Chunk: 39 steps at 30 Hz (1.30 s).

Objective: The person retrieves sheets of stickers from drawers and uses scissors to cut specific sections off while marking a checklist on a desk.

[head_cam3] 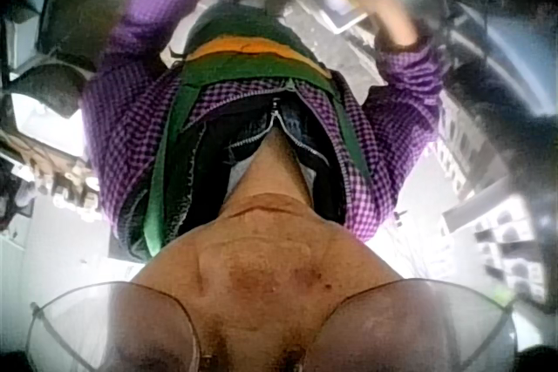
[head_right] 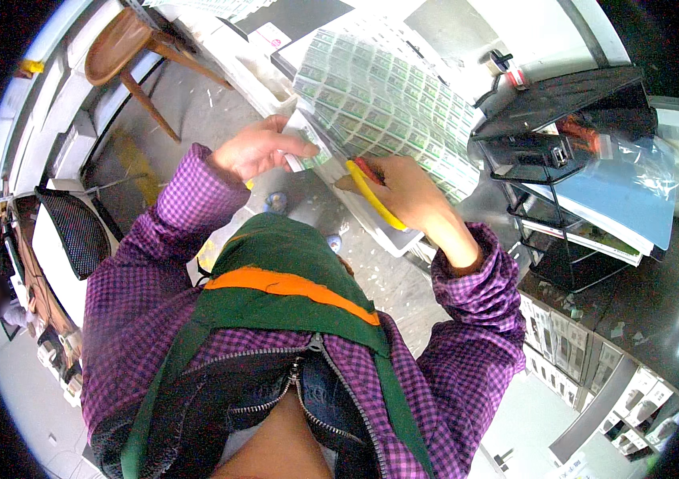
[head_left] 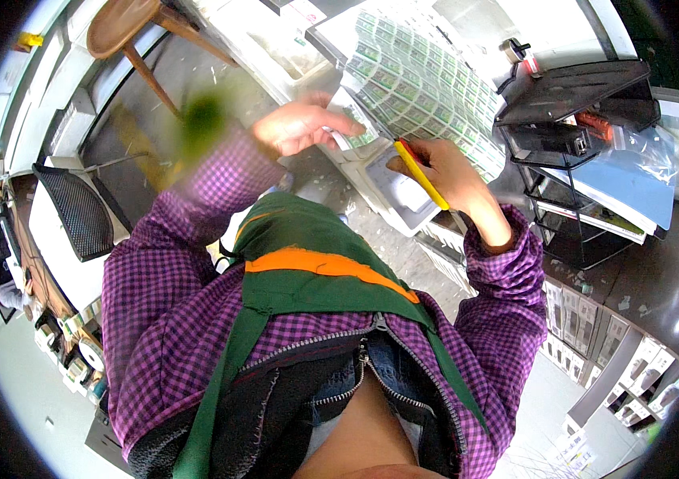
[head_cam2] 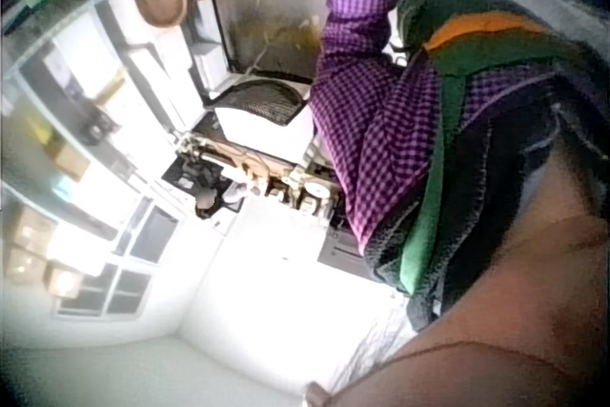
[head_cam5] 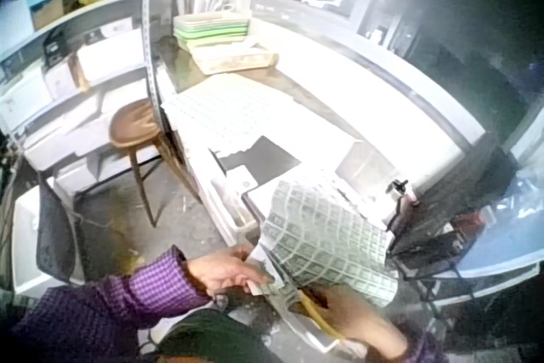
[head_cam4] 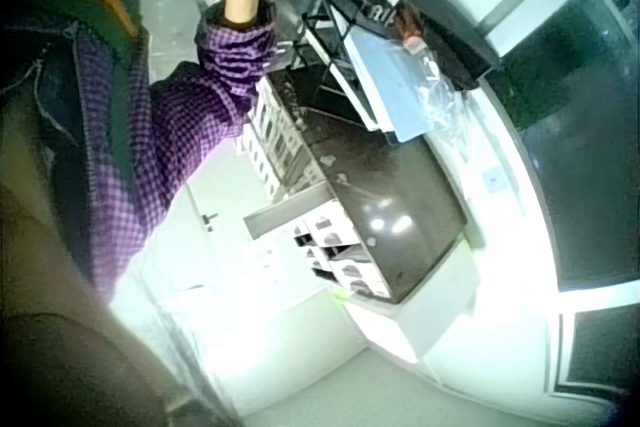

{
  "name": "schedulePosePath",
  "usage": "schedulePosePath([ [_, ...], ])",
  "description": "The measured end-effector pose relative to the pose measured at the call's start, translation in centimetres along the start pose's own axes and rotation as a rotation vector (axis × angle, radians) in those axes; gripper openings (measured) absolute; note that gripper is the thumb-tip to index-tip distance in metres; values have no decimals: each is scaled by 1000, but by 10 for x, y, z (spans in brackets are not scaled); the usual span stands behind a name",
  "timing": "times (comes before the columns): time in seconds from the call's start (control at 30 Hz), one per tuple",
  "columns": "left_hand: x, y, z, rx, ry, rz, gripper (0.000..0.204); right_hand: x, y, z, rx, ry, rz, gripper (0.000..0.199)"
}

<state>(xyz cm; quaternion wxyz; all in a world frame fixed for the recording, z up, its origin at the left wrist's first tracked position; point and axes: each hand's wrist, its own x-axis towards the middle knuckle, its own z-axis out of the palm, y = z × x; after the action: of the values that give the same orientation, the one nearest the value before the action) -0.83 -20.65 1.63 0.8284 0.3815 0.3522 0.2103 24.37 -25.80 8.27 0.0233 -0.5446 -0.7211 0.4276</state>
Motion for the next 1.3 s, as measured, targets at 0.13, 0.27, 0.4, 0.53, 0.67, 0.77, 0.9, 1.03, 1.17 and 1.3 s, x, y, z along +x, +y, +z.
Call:
schedulePosePath([
  [0.13, -2, -5, 1, -17, -27, -10, 36, -2, 1, 2, -32, 23, -33, 38],
  [0.27, -3, -9, 2, -13, -48, -15, 37, 0, -18, -3, -35, -52, 55, 37],
  [0.4, -6, -8, 2, 4, -34, -44, 36, 4, 1, 4, 51, 48, -51, 45],
  [0.53, -11, -17, 3, -103, 61, 71, 30, -8, 8, -2, 149, 58, -59, 41],
  [0.67, -33, -19, -13, -106, 227, 138, 27, -55, 25, -4, 151, 182, 31, 38],
  [0.77, -30, -25, -28, -11, 412, 354, 28, -106, 38, 2, 79, 432, 225, 40],
  [0.9, -12, -24, -48, -51, 340, 306, 25, -149, 55, 13, -95, 693, 693, 52],
  [1.03, 9, 3, -32, -17, 303, 293, 23, -172, 90, 34, -346, 868, 752, 55],
  [1.17, 10, 58, 3, -246, 186, 451, 36, -174, 91, 34, -316, 966, 665, 66],
  [1.3, 13, 94, 35, 293, 176, 634, 37, -139, 53, 28, -321, 1123, 265, 86],
])
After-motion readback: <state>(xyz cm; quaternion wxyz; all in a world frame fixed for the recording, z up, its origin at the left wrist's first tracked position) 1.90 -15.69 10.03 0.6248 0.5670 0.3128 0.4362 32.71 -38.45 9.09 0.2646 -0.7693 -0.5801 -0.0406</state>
